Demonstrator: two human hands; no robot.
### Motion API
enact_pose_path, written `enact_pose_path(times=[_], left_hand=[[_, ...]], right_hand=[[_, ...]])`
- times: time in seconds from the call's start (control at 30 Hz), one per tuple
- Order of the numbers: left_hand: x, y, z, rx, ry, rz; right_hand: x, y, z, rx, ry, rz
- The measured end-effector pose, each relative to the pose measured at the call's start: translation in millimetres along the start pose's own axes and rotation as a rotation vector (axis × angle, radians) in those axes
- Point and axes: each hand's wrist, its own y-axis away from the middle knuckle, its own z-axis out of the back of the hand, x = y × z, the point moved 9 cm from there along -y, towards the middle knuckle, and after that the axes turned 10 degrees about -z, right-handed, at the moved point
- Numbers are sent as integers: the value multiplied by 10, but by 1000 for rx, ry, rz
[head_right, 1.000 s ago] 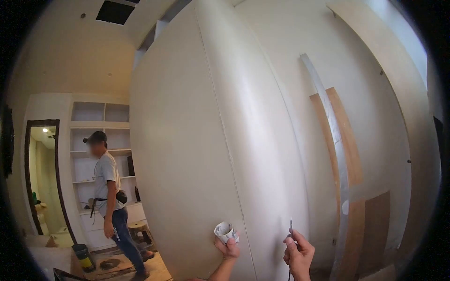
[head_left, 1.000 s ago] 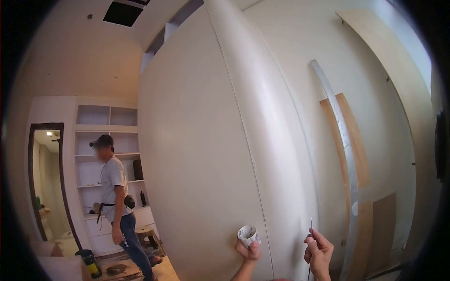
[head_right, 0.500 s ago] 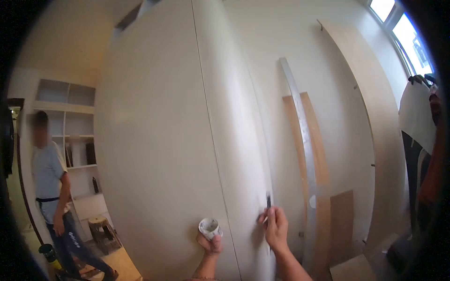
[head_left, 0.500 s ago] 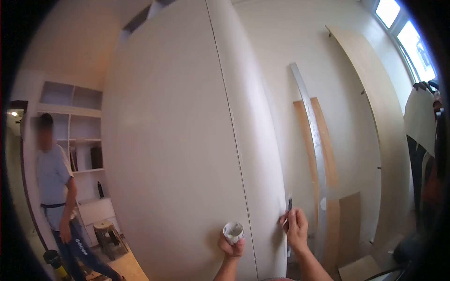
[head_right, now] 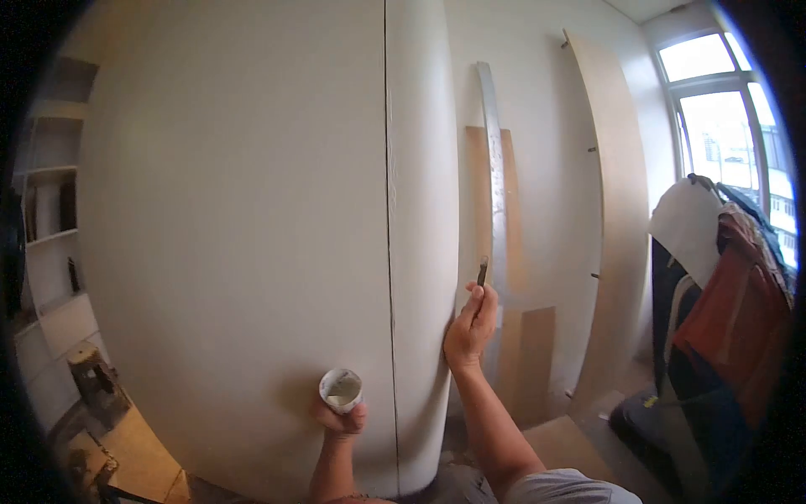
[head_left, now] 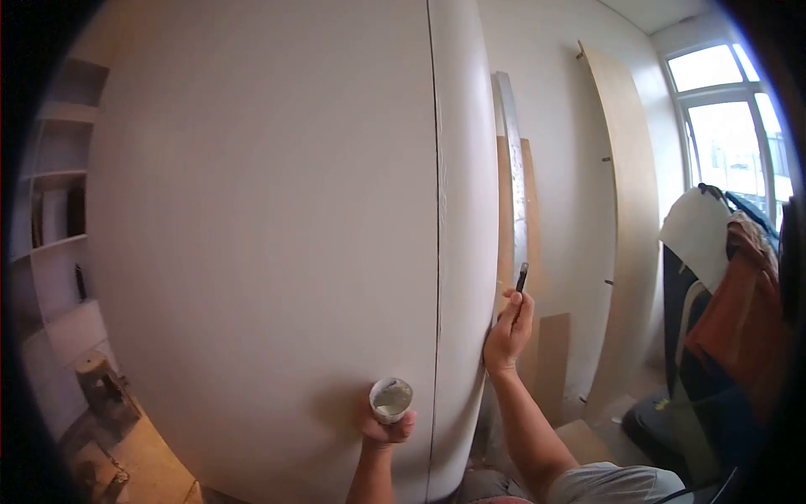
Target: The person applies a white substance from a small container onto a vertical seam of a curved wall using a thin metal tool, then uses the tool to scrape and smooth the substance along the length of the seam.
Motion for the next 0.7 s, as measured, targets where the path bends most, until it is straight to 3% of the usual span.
enact_pose_path(times=[0.07, 0.13, 0.27, 0.43, 0.5, 0.7], left_hand=[[19, 79, -40, 25, 58, 58], [-38, -31, -58, -26, 197, 36], [-51, 115, 9, -1, 43, -59], [7, 509, 28, 24, 71, -173], [-157, 533, 57, 22, -244, -263], [-26, 920, 172, 34, -244, -206]], right_hand=[[-232, -91, -2, 41, -88, -200], [-132, -142, 3, -12, -86, -134], [-181, -252, 54, -36, -104, -125], [-240, -367, 122, -73, -56, -103], [-185, -368, 125, -71, -89, -82], [-227, -406, 146, -89, -37, -30]])
